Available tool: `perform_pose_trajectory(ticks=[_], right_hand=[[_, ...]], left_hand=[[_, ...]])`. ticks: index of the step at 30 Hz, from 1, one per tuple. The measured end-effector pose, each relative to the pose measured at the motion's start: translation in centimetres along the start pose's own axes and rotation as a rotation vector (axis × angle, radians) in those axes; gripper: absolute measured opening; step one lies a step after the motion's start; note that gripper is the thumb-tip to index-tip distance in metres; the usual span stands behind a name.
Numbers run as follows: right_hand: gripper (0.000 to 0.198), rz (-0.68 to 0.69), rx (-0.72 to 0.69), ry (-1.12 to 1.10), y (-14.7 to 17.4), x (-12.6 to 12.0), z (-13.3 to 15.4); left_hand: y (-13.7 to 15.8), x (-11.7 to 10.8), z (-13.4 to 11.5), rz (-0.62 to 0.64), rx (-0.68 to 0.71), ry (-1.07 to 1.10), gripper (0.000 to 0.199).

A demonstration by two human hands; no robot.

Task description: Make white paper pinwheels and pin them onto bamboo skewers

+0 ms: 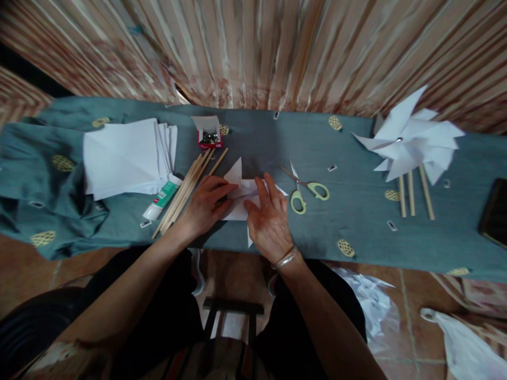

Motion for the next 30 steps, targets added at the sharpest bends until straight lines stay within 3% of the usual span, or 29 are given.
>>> perform_pose_trajectory(ticks=[9, 18, 30], right_hand=[[0.025, -0.002, 0.019, -0.049, -0.05, 0.1, -0.11], [0.023, -0.011, 0.017, -0.046, -0.03, 0.15, -0.2], [0.025, -0.035, 0.017, -0.064, 0.07, 0.22, -0.27]], left_hand=[[-0.13, 0.21, 0.12, -0.109, -0.015, 0.029, 0.024], [-0.12, 0.21, 0.31, -0.112, -0.105, 0.18, 0.024], [0.03, -0.5, 0.09, -0.031, 0.028, 0.086, 0.019]])
Point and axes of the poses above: each hand's wrist, its own y-axis away from the middle knuckle, its own x-axis out of the palm, z = x × y, the point moved 3 cm from there along -y, towards the middle knuckle, and after that the axes turned 4 degrees about -y, right-handed, at the moved point
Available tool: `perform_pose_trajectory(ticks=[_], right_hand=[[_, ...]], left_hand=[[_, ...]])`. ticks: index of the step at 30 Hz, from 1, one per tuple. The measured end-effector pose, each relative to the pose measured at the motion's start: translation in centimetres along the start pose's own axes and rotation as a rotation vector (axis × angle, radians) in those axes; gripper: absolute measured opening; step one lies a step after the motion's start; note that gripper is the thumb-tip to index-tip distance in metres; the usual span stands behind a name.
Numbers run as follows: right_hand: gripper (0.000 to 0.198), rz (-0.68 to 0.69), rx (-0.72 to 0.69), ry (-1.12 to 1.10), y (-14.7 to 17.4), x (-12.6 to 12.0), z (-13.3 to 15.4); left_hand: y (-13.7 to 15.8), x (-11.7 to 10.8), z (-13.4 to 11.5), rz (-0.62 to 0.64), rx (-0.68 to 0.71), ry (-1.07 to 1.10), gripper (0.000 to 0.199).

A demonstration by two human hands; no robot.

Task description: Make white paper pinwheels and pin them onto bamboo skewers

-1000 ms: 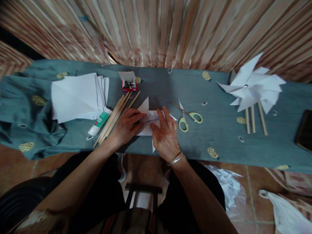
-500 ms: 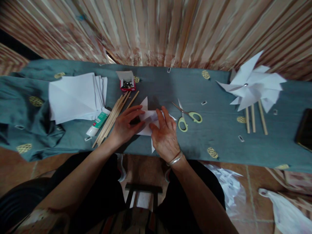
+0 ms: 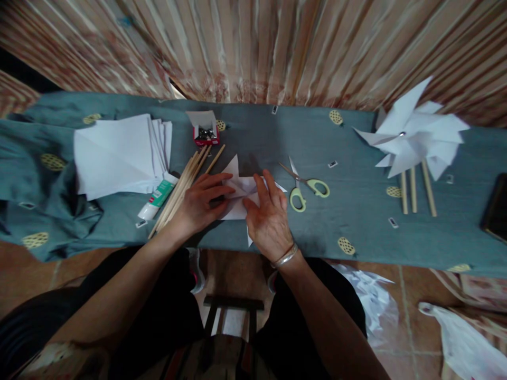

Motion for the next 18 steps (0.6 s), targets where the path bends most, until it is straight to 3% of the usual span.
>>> perform_pose_trajectory(ticks=[18], right_hand=[[0.027, 0.026, 0.012, 0.012, 0.06, -0.06, -0.08]], left_hand=[[0.21, 0.47, 0.18, 0.119, 0.031, -0.071, 0.02]])
Point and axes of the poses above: each hand's wrist, its own y-axis away from the middle knuckle, its own x-axis out of the palm, z = x × y, the point moved 3 cm from there along -y, towards the middle knuckle, and after that the axes turned 4 degrees about -y, right-handed, at the moved point
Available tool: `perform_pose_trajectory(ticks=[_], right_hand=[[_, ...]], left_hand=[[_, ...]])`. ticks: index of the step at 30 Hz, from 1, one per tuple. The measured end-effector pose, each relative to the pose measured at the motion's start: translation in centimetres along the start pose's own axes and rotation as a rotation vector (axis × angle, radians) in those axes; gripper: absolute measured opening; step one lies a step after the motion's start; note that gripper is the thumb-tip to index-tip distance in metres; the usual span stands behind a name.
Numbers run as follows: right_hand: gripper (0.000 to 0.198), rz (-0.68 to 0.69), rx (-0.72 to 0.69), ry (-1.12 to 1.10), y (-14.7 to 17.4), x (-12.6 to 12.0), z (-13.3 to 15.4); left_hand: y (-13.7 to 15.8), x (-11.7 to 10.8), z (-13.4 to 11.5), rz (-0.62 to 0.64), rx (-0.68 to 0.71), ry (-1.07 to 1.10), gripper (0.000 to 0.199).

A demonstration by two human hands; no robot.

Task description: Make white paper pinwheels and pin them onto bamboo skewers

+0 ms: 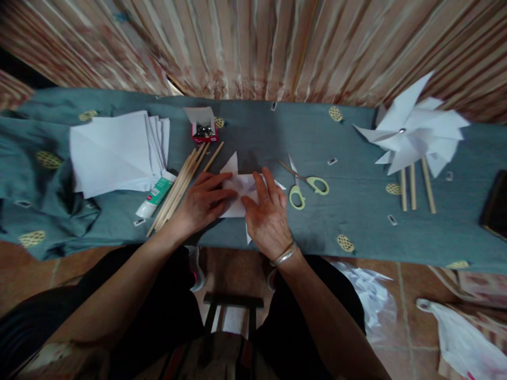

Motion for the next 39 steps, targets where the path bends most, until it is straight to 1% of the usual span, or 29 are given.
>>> perform_pose_trajectory(ticks=[6, 12, 19, 23, 28, 35, 39], right_hand=[[0.025, -0.012, -0.015, 0.024, -0.03, 0.02, 0.17], [0.023, -0.03, -0.02, 0.047, -0.06, -0.06, 0.28], [0.024, -0.015, -0.037, 0.015, 0.06, -0.02, 0.09], [0.025, -0.002, -0.018, -0.001, 0.09, 0.03, 0.05], [0.023, -0.032, -0.03, 0.041, 0.1, 0.02, 0.11], [0.026, 0.032, 0.014, -0.02, 0.03, -0.11, 0.03], [0.025, 0.011, 0.006, -0.026, 0.02, -0.36, 0.11]], left_hand=[[0.23, 0.21, -0.08, -0.001, 0.028, -0.037, 0.024], [0.26, 0.06, -0.36, 0.04, 0.009, -0.06, 0.025], [0.25, 0.1, -0.43, 0.038, 0.018, -0.08, 0.025], [0.23, 0.18, -0.44, 0.04, 0.019, -0.092, 0.025], [0.29, 0.24, -0.52, 0.037, 0.02, -0.09, 0.025], [0.36, 0.44, -0.5, 0.018, 0.024, -0.131, 0.023], [0.28, 0.43, -0.53, 0.022, 0.024, -0.135, 0.024]])
Point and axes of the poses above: each hand's wrist, its own y-axis away from the middle knuckle, its own x-axis out of the palm, z = x × y, the point moved 3 cm from there along -y, towards the middle knuckle, and after that the axes turned 4 degrees about -y, right-handed, at the moved point
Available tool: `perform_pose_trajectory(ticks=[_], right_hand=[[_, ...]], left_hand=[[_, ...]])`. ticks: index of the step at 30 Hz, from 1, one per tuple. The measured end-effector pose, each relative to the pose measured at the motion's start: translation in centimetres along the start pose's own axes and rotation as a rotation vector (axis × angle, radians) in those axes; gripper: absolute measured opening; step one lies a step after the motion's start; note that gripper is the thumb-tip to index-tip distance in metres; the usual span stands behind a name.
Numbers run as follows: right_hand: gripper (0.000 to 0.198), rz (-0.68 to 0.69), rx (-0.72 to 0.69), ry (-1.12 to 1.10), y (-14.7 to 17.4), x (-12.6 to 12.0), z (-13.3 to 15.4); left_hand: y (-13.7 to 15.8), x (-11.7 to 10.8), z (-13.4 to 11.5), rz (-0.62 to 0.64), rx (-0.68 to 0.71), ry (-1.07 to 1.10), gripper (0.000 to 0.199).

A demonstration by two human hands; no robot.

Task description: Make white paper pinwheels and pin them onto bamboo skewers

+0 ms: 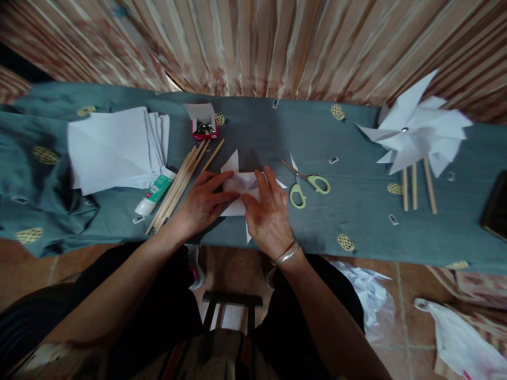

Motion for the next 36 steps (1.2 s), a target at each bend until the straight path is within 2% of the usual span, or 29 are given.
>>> perform_pose_trajectory(ticks=[6, 12, 18, 24, 30, 36], right_hand=[[0.028, -0.076, 0.018, -0.024, -0.26, -0.61, -0.34], [0.026, -0.034, -0.019, 0.037, -0.34, -0.35, -0.06], [0.025, 0.023, 0.006, 0.037, -0.3, -0.01, 0.02], [0.024, -0.023, -0.037, 0.043, -0.31, 0.06, 0.17], [0.026, 0.014, -0.003, 0.02, -0.36, 0.09, 0.19], [0.024, -0.008, -0.031, 0.047, -0.39, -0.01, 0.31]], left_hand=[[0.02, -0.05, -0.05, 0.005, -0.005, 0.013, 0.024], [0.04, -0.06, -0.1, 0.0, -0.01, 0.014, 0.025], [0.04, -0.11, -0.21, -0.019, 0.017, -0.006, 0.025], [0.01, -0.12, -0.06, 0.006, 0.006, 0.018, 0.024], [-0.06, -0.24, -0.11, -0.006, 0.0, 0.03, 0.024], [-0.06, -0.25, -0.07, -0.017, 0.013, 0.035, 0.024]])
Point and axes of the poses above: each hand's wrist, its own y-axis away from the middle knuckle, its own x-axis out of the palm, z = x × y, the point moved 3 cm from there along -y, towards the middle knuckle, and after that the axes turned 4 degrees about -y, right-handed, at the moved point
